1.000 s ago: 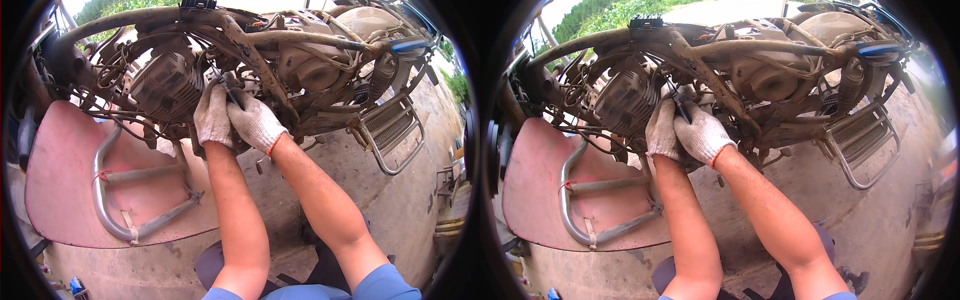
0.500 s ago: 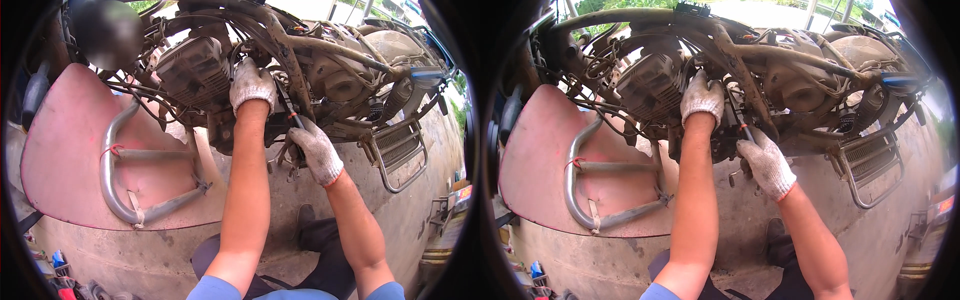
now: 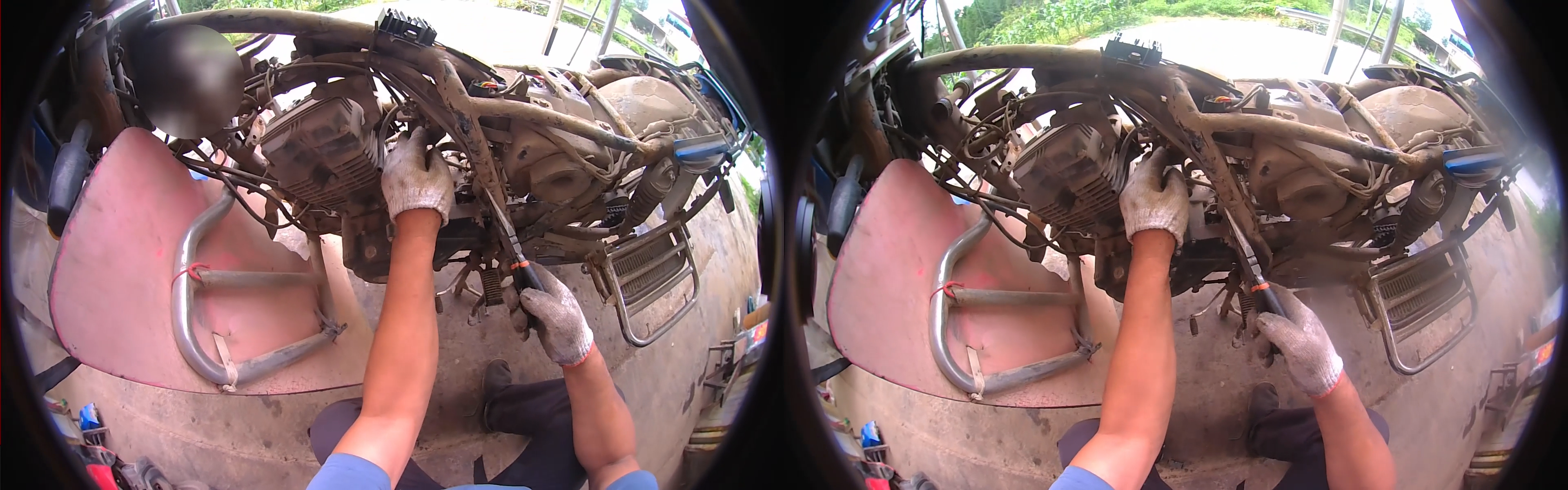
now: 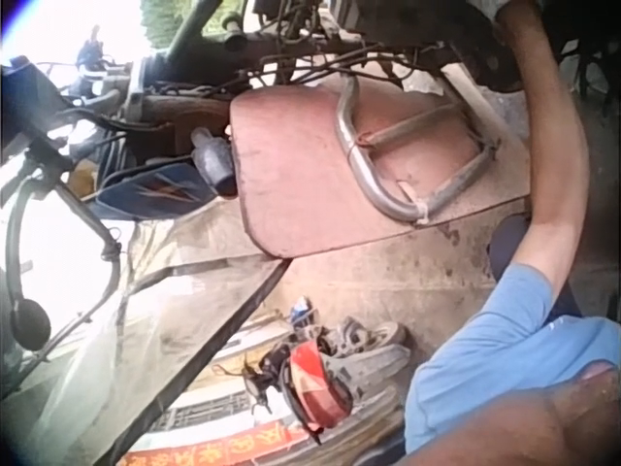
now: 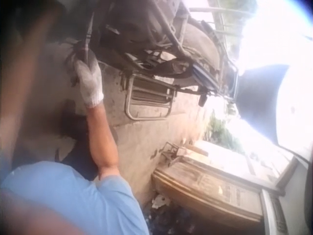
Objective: The person works on a motorcycle engine area, pulling on a black cable by hand and using a pair of pliers to adjust or pull a component near the cylinder head.
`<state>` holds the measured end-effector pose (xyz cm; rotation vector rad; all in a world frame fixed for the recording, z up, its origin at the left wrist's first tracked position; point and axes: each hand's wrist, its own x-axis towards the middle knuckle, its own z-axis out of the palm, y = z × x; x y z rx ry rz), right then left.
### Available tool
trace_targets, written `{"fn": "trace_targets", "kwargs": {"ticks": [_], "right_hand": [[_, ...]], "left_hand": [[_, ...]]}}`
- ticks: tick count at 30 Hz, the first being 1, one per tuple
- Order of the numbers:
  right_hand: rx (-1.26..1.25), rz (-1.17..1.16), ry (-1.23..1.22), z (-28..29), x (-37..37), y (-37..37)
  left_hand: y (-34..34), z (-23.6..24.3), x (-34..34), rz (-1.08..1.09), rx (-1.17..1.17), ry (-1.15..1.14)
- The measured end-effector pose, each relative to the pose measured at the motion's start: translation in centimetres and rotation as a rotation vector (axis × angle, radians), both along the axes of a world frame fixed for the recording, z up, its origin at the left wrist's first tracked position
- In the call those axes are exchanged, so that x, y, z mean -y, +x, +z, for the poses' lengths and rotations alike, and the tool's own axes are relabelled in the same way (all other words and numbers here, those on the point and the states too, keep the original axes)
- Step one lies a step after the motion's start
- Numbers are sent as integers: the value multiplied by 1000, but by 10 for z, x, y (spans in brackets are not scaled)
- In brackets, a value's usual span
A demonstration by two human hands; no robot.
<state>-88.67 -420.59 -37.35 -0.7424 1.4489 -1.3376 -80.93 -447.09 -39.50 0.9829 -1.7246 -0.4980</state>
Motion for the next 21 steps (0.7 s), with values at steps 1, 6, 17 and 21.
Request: {"fn": "trace_targets", "kwargs": {"ticks": [1, 6, 17, 21], "right_hand": [[23, 16, -3, 0, 3, 5], [-17, 68, 3, 5, 6, 26], [-29, 53, -1, -5, -7, 24], [65, 31, -21, -7, -8, 20]], "left_hand": [[5, -2, 0, -90, -103, 84], [14, -7, 4, -38, -74, 34], [18, -3, -16, -67, -85, 62], [17, -9, -12, -117, -97, -49]]}}
